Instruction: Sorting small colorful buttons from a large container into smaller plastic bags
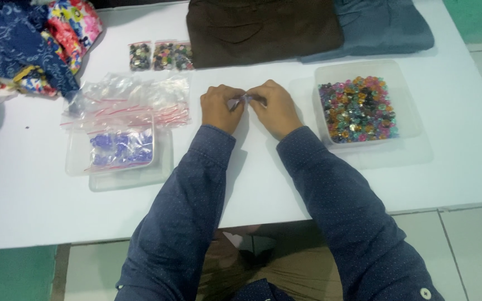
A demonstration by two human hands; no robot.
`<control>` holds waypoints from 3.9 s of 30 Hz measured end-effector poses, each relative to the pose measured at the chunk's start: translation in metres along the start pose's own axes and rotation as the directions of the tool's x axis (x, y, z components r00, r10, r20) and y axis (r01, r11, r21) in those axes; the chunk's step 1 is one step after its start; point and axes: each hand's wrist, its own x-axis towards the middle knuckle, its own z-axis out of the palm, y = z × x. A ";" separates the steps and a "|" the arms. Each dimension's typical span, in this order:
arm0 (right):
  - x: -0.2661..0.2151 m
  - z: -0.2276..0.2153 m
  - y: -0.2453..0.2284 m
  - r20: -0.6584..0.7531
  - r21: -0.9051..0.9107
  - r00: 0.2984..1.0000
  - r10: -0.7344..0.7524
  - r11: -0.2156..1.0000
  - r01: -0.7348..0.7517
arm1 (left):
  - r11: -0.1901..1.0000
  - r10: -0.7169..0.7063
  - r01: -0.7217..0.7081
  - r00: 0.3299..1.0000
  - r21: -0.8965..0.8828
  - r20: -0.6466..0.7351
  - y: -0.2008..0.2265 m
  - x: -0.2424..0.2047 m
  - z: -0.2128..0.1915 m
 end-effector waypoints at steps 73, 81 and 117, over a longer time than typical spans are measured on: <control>-0.060 -0.134 0.079 0.129 -0.422 0.991 -0.022 0.904 0.075 | 0.511 0.455 -0.587 0.804 -0.627 -0.383 0.146 0.007 0.084; -0.070 -0.169 0.074 -0.009 -0.448 0.996 0.089 0.890 -0.084 | 0.511 0.425 -0.572 0.817 -0.642 -0.389 0.149 0.008 0.085; -0.096 -0.179 0.057 -0.202 0.091 0.978 0.052 0.995 -0.034 | 0.760 0.512 -0.491 0.856 -0.425 -0.072 0.173 0.016 0.068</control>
